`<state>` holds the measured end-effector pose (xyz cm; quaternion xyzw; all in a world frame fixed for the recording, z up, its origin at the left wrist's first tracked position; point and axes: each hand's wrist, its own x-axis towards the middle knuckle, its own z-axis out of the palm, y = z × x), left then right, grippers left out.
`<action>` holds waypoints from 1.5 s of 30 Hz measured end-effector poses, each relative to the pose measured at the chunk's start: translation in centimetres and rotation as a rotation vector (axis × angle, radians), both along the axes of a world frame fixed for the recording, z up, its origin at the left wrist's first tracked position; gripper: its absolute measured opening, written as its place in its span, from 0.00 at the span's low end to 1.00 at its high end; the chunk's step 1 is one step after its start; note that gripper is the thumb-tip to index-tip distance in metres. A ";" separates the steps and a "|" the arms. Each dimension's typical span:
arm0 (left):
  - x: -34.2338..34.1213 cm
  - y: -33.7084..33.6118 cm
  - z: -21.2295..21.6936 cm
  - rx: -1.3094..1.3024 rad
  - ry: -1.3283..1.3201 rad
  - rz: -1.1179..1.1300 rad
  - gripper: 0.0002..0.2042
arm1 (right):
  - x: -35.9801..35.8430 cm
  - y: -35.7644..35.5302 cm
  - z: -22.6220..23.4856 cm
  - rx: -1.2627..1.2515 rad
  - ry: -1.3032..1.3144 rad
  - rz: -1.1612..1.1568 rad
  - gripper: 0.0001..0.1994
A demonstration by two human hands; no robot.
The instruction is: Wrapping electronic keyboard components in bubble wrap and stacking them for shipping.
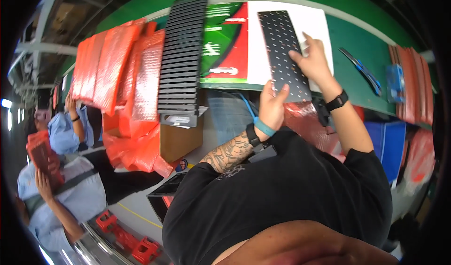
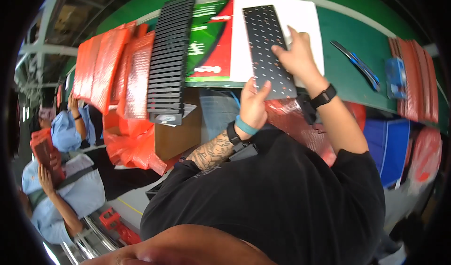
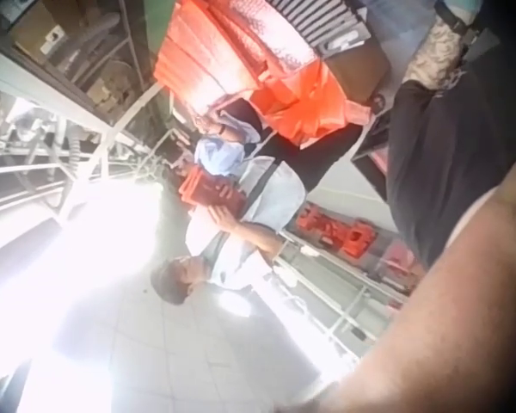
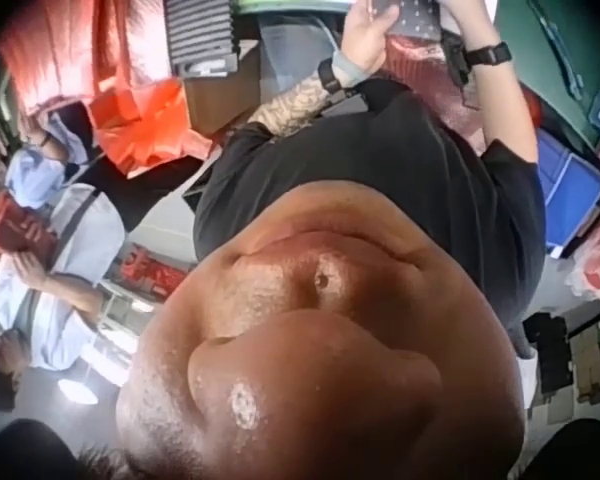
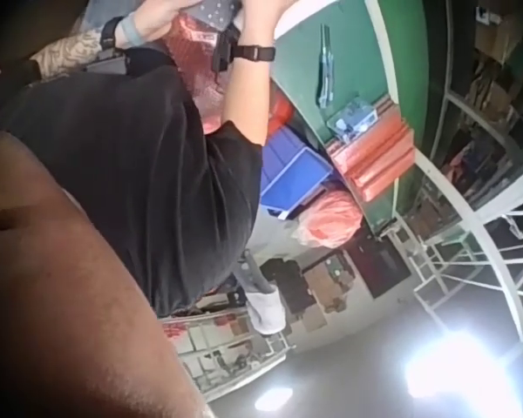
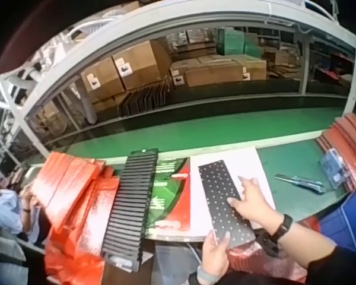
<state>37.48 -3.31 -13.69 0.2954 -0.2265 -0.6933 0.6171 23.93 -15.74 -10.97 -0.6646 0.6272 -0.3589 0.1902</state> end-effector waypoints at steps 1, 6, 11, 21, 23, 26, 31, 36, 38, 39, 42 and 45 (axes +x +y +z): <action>0.2 0.1 -0.4 -0.014 -0.039 -0.002 0.15 | -0.1 -1.5 0.7 -0.129 0.144 0.020 0.30; -2.4 -0.5 -2.1 -0.023 -0.103 0.084 0.17 | -1.8 -10.9 3.8 0.029 0.354 0.385 0.27; -1.1 -0.6 -0.7 -0.033 -0.101 0.134 0.18 | -1.5 -5.8 4.9 0.050 0.308 0.489 0.25; -0.3 -1.3 0.7 -0.007 -0.089 0.022 0.16 | -3.6 1.6 3.7 0.408 0.222 0.332 0.21; -0.6 -1.2 0.3 -0.009 -0.089 0.036 0.16 | -3.7 2.6 4.8 0.342 0.292 0.380 0.20; -0.4 -1.0 0.3 -0.003 -0.083 0.053 0.16 | -3.1 4.1 6.4 0.282 0.307 0.373 0.19; -0.2 -1.1 0.3 -0.002 -0.069 0.037 0.16 | -1.9 4.1 6.8 0.133 0.244 0.328 0.18; -0.3 -1.0 0.4 -0.023 -0.099 0.055 0.16 | -1.2 1.5 4.9 0.259 0.327 0.386 0.20; -0.2 -1.0 0.1 -0.021 -0.079 0.051 0.17 | -1.2 0.5 5.0 0.326 0.299 0.437 0.18; -0.2 -1.0 0.0 -0.014 -0.058 0.045 0.17 | -1.2 0.2 5.3 0.400 0.270 0.485 0.17; -0.2 -0.8 -0.4 -0.015 -0.027 0.038 0.17 | -1.7 -0.7 4.2 0.535 0.085 0.548 0.14; -0.2 -0.8 -0.1 -0.026 -0.022 0.031 0.18 | -2.8 -0.9 3.5 0.656 -0.248 0.570 0.11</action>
